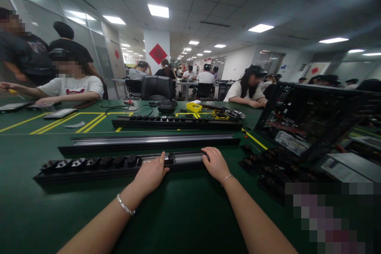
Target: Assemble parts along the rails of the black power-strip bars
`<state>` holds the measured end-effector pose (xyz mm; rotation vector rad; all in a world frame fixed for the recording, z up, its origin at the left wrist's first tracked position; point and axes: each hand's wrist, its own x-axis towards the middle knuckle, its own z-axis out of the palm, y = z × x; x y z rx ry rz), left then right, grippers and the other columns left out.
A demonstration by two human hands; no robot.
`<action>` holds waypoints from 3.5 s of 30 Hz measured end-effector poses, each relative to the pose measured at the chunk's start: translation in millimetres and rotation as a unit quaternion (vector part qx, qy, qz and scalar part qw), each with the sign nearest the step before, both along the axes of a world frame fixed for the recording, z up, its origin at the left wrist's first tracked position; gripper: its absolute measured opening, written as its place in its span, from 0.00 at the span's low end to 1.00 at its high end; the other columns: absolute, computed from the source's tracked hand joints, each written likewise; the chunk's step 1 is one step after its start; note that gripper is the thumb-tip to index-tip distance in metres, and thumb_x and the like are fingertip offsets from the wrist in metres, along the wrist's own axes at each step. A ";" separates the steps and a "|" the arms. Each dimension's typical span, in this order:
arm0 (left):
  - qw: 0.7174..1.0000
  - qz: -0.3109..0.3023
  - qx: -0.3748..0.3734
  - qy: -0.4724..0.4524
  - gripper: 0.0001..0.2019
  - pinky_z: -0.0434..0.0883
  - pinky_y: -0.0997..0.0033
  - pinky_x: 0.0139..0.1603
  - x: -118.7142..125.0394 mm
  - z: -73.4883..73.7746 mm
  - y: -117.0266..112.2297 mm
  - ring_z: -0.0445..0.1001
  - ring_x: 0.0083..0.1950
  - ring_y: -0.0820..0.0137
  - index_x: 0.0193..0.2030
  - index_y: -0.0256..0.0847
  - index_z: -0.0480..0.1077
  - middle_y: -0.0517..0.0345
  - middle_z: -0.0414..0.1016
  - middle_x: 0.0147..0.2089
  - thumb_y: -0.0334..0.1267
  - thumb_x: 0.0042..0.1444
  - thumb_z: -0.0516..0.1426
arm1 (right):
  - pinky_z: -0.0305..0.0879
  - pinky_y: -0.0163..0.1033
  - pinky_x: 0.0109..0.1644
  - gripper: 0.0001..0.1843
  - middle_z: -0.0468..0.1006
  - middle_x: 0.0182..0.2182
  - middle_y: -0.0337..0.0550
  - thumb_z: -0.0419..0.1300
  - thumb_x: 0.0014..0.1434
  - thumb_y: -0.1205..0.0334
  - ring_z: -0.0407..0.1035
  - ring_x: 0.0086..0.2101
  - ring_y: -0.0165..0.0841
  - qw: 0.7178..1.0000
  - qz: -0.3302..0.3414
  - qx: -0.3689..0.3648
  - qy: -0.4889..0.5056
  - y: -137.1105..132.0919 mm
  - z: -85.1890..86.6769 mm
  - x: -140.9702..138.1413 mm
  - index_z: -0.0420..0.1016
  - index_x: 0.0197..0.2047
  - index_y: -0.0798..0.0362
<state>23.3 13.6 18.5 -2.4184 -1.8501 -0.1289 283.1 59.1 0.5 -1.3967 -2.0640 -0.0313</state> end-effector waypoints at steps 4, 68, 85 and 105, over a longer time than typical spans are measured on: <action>1.000 0.001 -0.005 0.000 0.28 0.68 0.63 0.45 -0.6 -0.4 0.9 0.70 0.50 0.61 0.63 0.30 0.49 0.40 0.69 0.53 0.43 0.58 0.47 | 0.55 0.44 0.57 0.18 0.73 0.45 0.45 0.47 0.57 0.62 0.61 0.49 0.36 1.000 -0.003 0.003 -0.001 0.2 -1.1 -0.2 0.71 0.46 0.54; 0.997 0.005 -0.028 -0.072 0.22 0.60 0.58 0.51 3.7 1.5 0.1 0.68 0.51 0.64 0.59 0.44 0.56 0.49 0.72 0.50 0.38 0.56 0.47 | 0.55 0.44 0.56 0.17 0.73 0.44 0.45 0.47 0.56 0.63 0.61 0.49 0.35 1.000 -0.010 0.002 -0.009 -0.5 -0.6 -2.0 0.70 0.47 0.53; 0.997 0.004 -0.046 -0.061 0.25 0.63 0.58 0.48 0.3 1.6 3.7 0.69 0.51 0.61 0.62 0.45 0.54 0.48 0.72 0.51 0.39 0.56 0.47 | 0.55 0.45 0.56 0.18 0.72 0.45 0.45 0.47 0.56 0.63 0.60 0.49 0.36 1.000 -0.009 -0.005 0.003 -1.4 0.2 -2.4 0.71 0.46 0.53; 0.996 0.001 -0.068 -0.055 0.26 0.61 0.51 0.48 3.0 5.8 2.3 0.65 0.54 0.59 0.63 0.51 0.49 0.51 0.69 0.54 0.39 0.56 0.44 | 0.54 0.42 0.57 0.18 0.72 0.45 0.44 0.47 0.57 0.62 0.60 0.49 0.35 1.000 -0.015 -0.010 -0.005 -1.1 -0.2 -2.4 0.70 0.47 0.54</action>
